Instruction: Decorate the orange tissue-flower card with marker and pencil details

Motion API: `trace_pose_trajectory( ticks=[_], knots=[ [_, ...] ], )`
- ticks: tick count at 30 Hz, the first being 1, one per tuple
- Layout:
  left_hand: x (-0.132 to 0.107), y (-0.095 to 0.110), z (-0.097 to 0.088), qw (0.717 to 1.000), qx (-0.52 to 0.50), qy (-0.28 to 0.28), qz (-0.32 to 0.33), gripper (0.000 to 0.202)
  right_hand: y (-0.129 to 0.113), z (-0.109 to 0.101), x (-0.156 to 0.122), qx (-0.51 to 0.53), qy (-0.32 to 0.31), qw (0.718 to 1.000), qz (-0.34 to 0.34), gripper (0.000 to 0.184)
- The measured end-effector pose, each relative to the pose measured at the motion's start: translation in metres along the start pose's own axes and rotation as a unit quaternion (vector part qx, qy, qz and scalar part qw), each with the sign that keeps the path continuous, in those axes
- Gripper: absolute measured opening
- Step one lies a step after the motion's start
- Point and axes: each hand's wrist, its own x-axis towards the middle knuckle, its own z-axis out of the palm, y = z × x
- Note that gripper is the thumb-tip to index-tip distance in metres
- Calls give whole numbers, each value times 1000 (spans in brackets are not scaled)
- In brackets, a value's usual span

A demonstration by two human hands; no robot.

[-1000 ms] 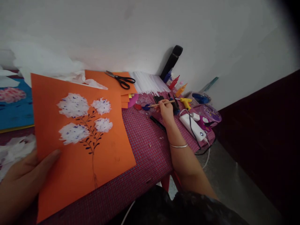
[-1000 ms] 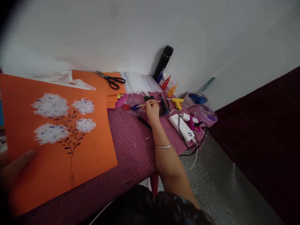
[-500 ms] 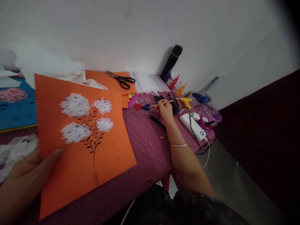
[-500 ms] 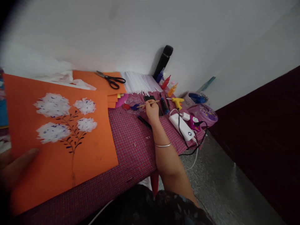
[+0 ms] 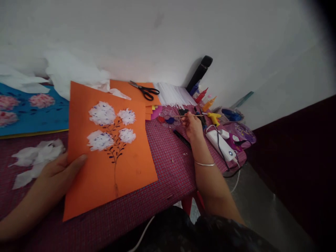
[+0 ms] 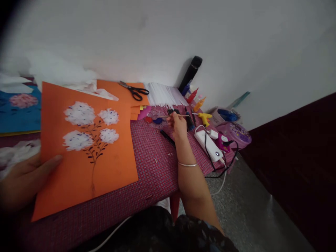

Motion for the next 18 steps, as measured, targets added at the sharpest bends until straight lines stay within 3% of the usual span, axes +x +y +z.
trace_pose_trajectory(
  ticks=[2,5,8,13,18],
  knots=[
    [-4,4,3,999,-39,-5,-1,62,-3,1,-6,37,-3,999,33,23],
    [-8,2,8,994,-89,-13,58,57,-11,12,-27,98,-69,991,60,22],
    [-4,-6,11,987,-112,-47,106,54,-23,37,-64,107,-174,979,18,18],
    [-2,-14,12,979,-118,-30,162,49,-46,89,-133,58,-299,952,-22,22],
    [-8,-16,12,974,-92,-20,207,41,-35,115,-161,65,-321,944,-40,22]
  ],
)
